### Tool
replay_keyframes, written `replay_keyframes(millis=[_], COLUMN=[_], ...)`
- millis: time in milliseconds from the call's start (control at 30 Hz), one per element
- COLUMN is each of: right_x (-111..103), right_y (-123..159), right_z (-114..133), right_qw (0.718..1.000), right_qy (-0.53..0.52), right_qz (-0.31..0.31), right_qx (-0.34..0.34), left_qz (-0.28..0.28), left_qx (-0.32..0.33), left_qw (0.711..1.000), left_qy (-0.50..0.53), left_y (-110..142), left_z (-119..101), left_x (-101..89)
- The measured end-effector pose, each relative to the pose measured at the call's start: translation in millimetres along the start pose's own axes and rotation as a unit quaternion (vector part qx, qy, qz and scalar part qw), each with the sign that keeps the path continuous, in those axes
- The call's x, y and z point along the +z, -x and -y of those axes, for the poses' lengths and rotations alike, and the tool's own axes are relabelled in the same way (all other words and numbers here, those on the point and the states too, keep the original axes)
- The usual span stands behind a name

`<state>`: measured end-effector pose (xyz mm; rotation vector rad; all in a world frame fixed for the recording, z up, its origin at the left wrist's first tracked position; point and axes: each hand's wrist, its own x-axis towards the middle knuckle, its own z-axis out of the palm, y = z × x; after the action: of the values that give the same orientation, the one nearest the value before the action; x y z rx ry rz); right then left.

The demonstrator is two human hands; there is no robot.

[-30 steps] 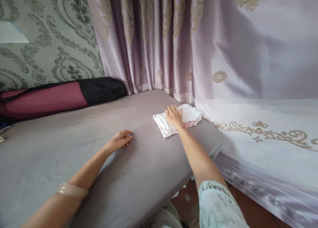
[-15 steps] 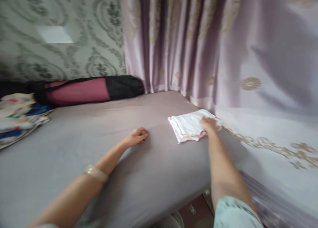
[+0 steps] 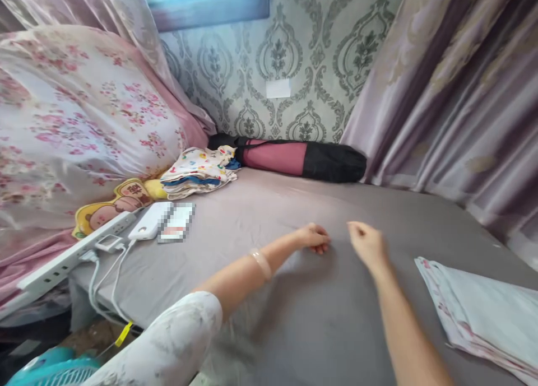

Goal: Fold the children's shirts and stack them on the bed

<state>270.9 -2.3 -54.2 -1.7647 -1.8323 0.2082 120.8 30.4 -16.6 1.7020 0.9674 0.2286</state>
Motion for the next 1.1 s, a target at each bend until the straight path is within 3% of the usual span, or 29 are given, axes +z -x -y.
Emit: replay_keyframes(millis=[100, 200, 367, 533, 667, 767, 833, 1100], right_x=[3.3, 25.3, 38.4, 37.8, 41.6, 43.9, 45.0, 46.7], right_y=[2.4, -2.6, -4.2, -0.8, -0.2, 0.7, 2.1, 6.1], right_z=[4.3, 29.0, 47.5, 36.7, 35.1, 35.5, 34.7, 27.5], right_qw=[0.997, 0.993, 0.984, 0.989, 0.989, 0.989, 0.99, 0.992], right_qy=[0.032, 0.081, 0.118, 0.091, 0.1, 0.099, 0.099, 0.101], right_qz=[-0.02, 0.01, 0.006, -0.004, -0.012, -0.024, -0.032, -0.043], right_qx=[0.063, 0.09, 0.131, 0.113, 0.112, 0.104, 0.095, 0.066], left_qz=[-0.096, -0.229, -0.429, -0.552, -0.585, -0.575, -0.565, -0.521], left_qx=[-0.05, -0.075, -0.104, -0.117, -0.136, -0.214, -0.247, -0.292], left_qw=[0.994, 0.97, 0.896, 0.817, 0.78, 0.735, 0.721, 0.737], left_qy=[-0.001, -0.007, -0.038, -0.116, -0.177, -0.289, -0.316, -0.316], left_y=[-2.7, 11.6, 58.7, 103.1, 134.0, 150.2, 156.6, 165.5], left_z=[20.1, 47.2, 88.7, 115.0, 129.5, 141.0, 148.4, 165.0], left_x=[-51.2, -126.7, -243.5, -322.2, -363.5, -383.8, -392.8, -406.4])
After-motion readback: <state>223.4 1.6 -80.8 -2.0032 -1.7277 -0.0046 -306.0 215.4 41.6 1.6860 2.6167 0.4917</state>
